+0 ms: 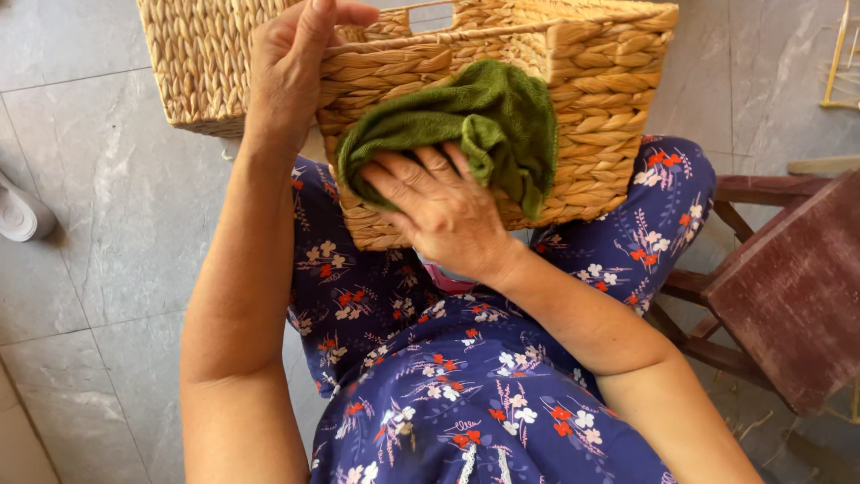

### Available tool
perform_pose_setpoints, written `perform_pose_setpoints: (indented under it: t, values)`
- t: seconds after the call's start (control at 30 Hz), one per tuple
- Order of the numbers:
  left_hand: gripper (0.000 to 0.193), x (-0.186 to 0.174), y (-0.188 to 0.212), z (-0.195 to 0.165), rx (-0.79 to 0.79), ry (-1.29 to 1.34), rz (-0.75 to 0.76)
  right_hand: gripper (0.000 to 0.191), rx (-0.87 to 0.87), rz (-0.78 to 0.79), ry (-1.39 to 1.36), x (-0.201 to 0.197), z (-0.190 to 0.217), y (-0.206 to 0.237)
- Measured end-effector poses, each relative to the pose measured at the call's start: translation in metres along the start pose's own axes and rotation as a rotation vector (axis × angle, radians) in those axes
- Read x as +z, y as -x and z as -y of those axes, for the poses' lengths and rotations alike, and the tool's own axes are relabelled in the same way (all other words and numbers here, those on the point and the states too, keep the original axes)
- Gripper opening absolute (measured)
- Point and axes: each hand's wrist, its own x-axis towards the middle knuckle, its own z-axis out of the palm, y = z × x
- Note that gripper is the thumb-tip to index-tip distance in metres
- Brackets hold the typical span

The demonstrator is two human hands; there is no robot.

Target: The person sits cross-legged on the floor and wipes the exterior and interior surfaces of woven baskets using a green cloth. They handle multiple baskets one at a time, rotating each to clean different sides.

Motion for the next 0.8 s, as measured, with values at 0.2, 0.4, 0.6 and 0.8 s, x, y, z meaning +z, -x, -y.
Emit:
perform_pose_setpoints:
  t: [0.2,0.4,0.6,0.8]
  values:
    - [0.046,0.005,0.001,-0.007,0.032,-0.026,0.032,0.052,0.305,-0.071,0.202,-0.025,-0.049,0.049]
    - [0.047,0.006,0.001,-0.007,0.023,-0.082,0.018,0.041,0.593,-0.332,0.342,-0.054,-0.1,0.072]
    - [0.046,0.003,0.002,-0.009,0.02,-0.079,0.006,0.042,0.497,-0.379,0.288,-0.055,-0.096,0.049]
    - [0.043,0.002,0.002,-0.007,0.142,-0.065,0.026,0.05,0.36,-0.228,0.221,-0.07,-0.1,0.036]
